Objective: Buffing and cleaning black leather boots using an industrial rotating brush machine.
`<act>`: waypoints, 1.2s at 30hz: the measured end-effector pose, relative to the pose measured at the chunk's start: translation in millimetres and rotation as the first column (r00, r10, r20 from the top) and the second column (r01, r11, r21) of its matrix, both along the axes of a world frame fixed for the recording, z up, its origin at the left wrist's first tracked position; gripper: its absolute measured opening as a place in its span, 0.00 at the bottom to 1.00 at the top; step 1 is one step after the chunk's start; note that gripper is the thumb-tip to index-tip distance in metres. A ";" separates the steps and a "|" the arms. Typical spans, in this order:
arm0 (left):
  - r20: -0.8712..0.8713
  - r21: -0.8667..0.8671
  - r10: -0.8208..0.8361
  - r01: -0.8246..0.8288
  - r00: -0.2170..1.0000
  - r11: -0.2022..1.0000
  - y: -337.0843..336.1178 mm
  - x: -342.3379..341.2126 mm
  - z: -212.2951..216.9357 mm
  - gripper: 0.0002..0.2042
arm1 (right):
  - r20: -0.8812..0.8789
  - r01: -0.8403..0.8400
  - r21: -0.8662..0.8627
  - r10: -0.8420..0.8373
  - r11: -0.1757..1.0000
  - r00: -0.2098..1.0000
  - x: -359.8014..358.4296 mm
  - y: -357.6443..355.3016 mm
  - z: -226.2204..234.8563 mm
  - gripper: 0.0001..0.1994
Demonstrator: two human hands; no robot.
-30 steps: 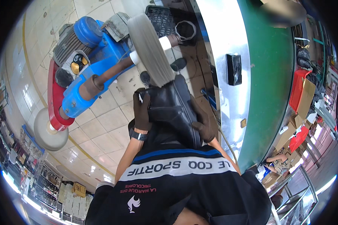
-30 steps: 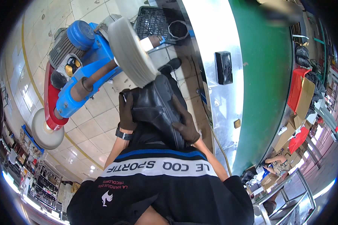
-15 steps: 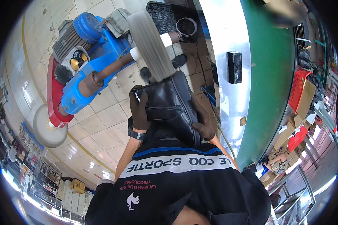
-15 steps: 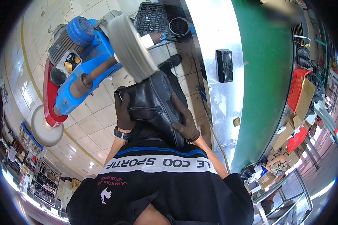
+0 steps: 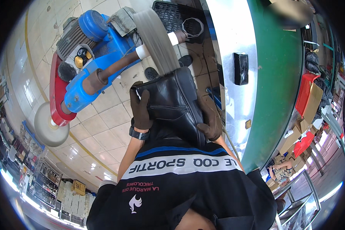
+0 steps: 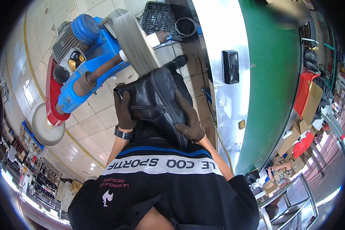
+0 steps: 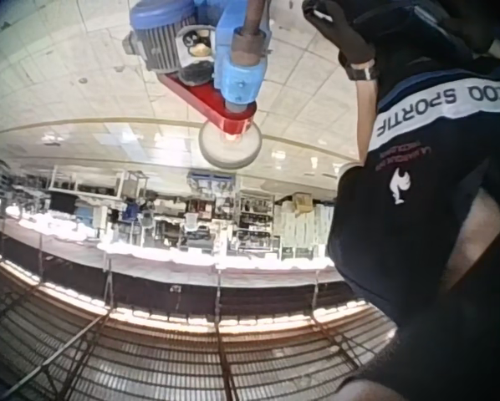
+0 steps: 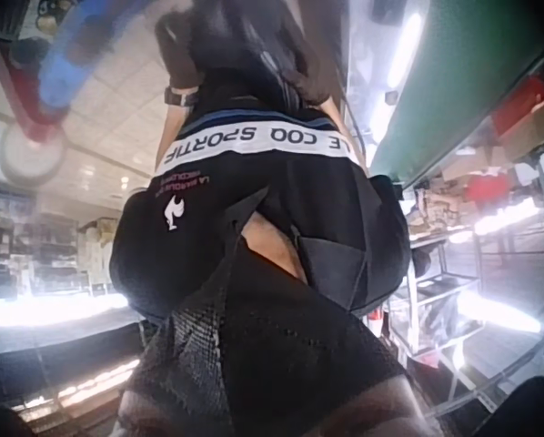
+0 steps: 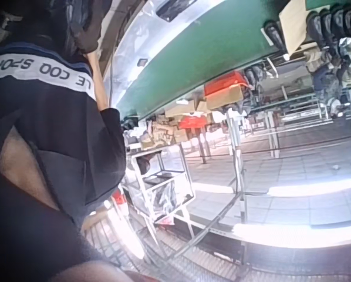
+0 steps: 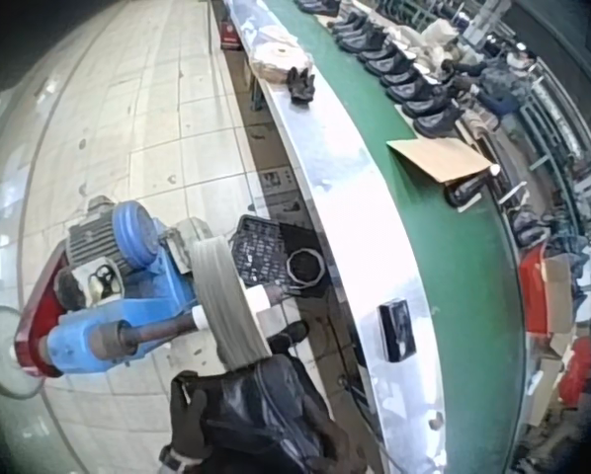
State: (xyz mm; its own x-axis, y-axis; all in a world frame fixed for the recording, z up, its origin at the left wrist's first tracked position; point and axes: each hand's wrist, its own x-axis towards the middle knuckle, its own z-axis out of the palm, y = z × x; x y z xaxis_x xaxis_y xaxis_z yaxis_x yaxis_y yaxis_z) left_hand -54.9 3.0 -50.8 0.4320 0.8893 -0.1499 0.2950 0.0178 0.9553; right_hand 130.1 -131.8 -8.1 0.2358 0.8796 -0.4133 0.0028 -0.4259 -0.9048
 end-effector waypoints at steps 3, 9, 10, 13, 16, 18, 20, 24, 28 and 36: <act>0.203 -0.465 0.250 -0.132 0.947 0.876 1.3 5.5 2.3 0.19 | 0.003 0.000 0.027 0.000 1.000 1.000 -1.5 -1.5 -5.1 0.49; -0.162 -0.060 -0.079 0.070 0.984 0.996 -24.8 -10.3 -55.4 0.20 | -0.118 0.106 -0.166 -0.126 0.980 0.985 -5.8 -4.5 2.2 0.43; 0.069 -0.458 0.100 -0.058 0.993 0.887 -24.2 -7.2 -61.9 0.20 | -0.120 0.114 -0.183 -0.138 0.976 0.983 -5.4 -4.4 -0.4 0.41; 0.116 -0.685 0.327 -0.163 0.938 0.710 -25.7 -5.9 -78.7 0.18 | -0.135 0.132 -0.196 -0.160 0.972 0.978 -5.5 -3.0 -6.9 0.39; 0.190 -0.832 0.489 -0.125 0.851 0.540 -20.9 -1.2 -74.2 0.20 | -0.143 0.145 -0.206 -0.176 0.968 0.974 -8.0 0.2 -10.2 0.37; 0.205 -0.898 0.558 -0.072 0.804 0.435 -11.3 5.1 -72.5 0.20 | -0.140 0.149 -0.207 -0.180 0.967 0.974 -6.1 5.1 -17.5 0.37; 0.176 -0.947 0.612 -0.038 0.771 0.320 -1.2 11.0 -78.4 0.20 | -0.194 0.185 -0.204 -0.225 0.961 0.955 -5.7 5.2 -35.9 0.36; 0.167 -0.949 0.626 -0.048 0.761 0.311 14.3 17.8 -101.5 0.20 | -0.160 0.194 -0.163 -0.220 0.967 0.962 -1.1 22.4 -67.8 0.34; 0.115 -0.966 0.601 -0.050 0.790 0.252 20.6 26.4 -91.4 0.21 | -0.259 0.197 -0.244 -0.259 0.950 0.930 2.1 27.8 -80.0 0.33; 0.173 -0.969 0.695 -0.006 0.698 0.247 3.0 22.7 -99.0 0.19 | -0.120 0.238 -0.297 -0.283 0.925 0.951 1.6 33.1 -42.0 0.34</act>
